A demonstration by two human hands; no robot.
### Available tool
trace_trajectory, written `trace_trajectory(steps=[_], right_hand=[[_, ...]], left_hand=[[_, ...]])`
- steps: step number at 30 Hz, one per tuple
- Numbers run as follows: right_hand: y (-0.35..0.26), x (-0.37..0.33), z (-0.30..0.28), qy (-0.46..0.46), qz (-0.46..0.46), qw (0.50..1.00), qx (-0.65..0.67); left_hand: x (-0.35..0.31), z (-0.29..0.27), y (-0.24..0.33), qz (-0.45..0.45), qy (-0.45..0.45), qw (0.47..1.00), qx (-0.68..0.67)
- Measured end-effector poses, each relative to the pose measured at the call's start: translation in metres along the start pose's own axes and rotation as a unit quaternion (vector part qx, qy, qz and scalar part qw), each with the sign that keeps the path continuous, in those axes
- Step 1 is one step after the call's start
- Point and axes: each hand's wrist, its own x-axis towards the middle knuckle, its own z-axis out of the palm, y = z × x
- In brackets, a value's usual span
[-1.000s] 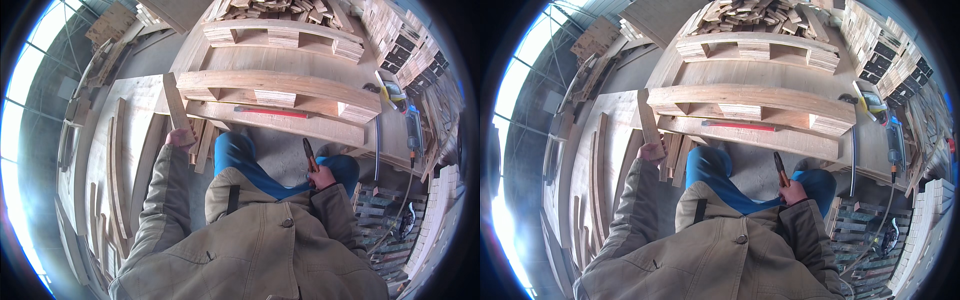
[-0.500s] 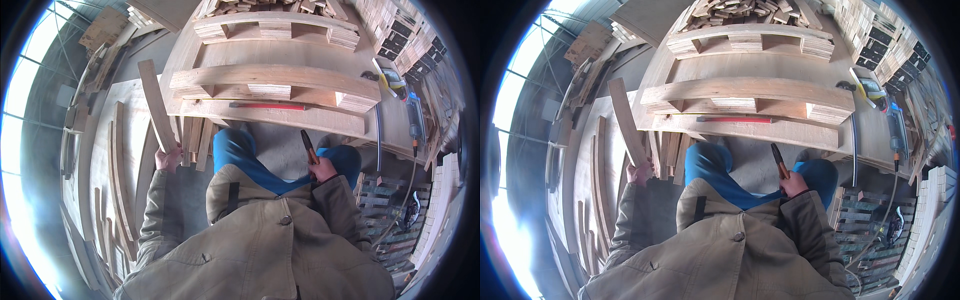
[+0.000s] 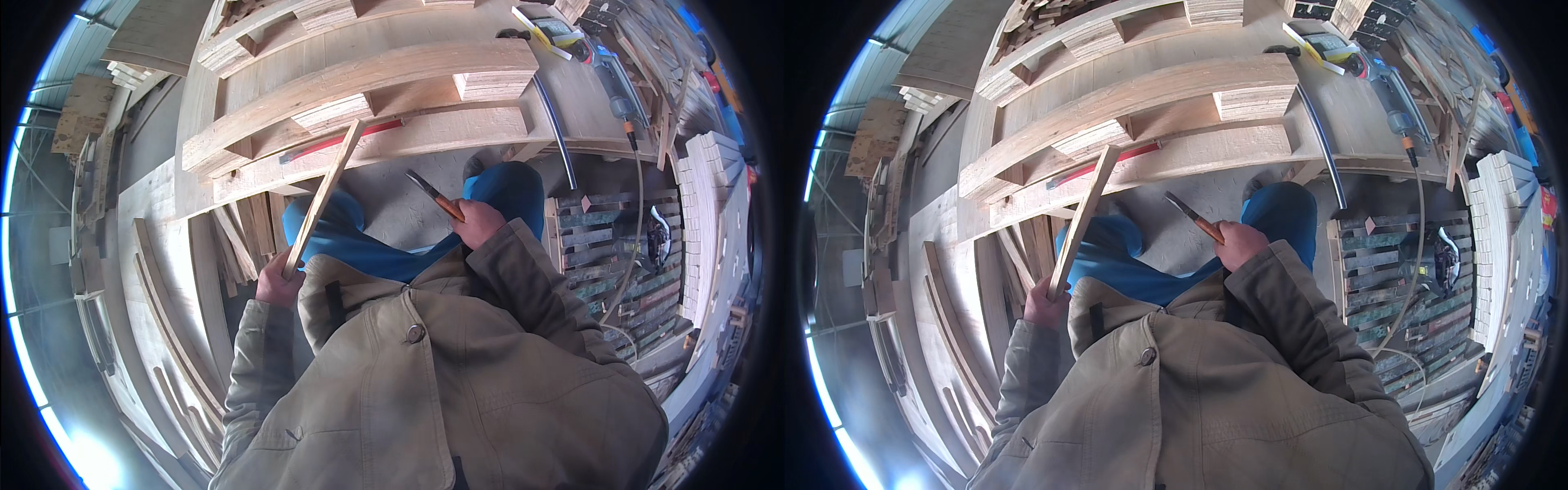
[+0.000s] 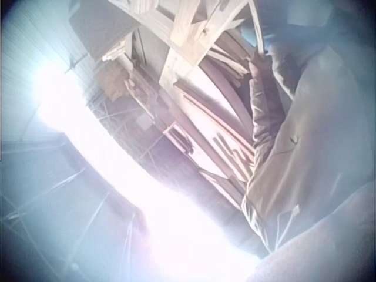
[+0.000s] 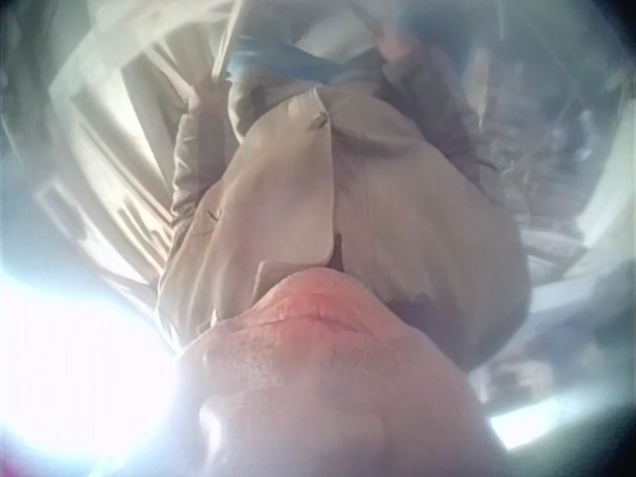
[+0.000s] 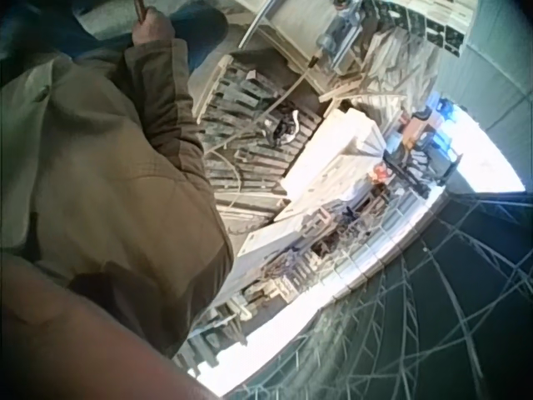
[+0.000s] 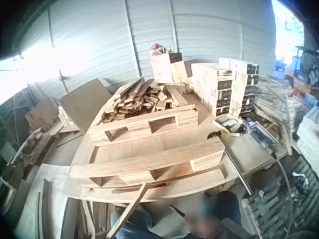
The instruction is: The person sits on a blue stool and repeatedly smooths the edges of thin wooden strips using a hammer. They pick up each strip, run the hammer along its edge, and place it back on a nearby pile. The process is repeated for multiple strips.
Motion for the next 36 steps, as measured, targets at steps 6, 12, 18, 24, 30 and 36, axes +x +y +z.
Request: trace_trajectory(steps=[6, 12, 18, 24, 30, 36], right_hand=[[-0.004, -0.002, -0.003, 0.046, -0.041, 0.998, 0.000], [0.001, 0.004, -0.001, 0.051, -0.054, 0.997, 0.006], [0.000, 0.003, -0.001, 0.068, -0.073, 0.995, 0.018], [-0.006, 0.004, 0.002, 0.097, -0.099, 0.990, 0.019], [-0.011, 0.001, 0.006, 0.118, -0.123, 0.985, 0.020], [-0.014, -0.001, 0.000, 0.085, -0.095, 0.991, 0.039]], left_hand=[[0.004, -0.001, -0.003, 0.091, -0.002, 0.991, 0.098], [0.002, 0.004, 0.001, 0.103, 0.014, 0.980, 0.169], [0.004, 0.007, 0.002, 0.111, 0.022, 0.978, 0.174], [0.002, 0.010, 0.012, 0.049, -0.048, 0.996, 0.054], [0.000, 0.013, 0.023, 0.029, -0.074, 0.994, 0.069], [-0.002, 0.015, 0.022, 0.052, -0.045, 0.995, 0.066]])
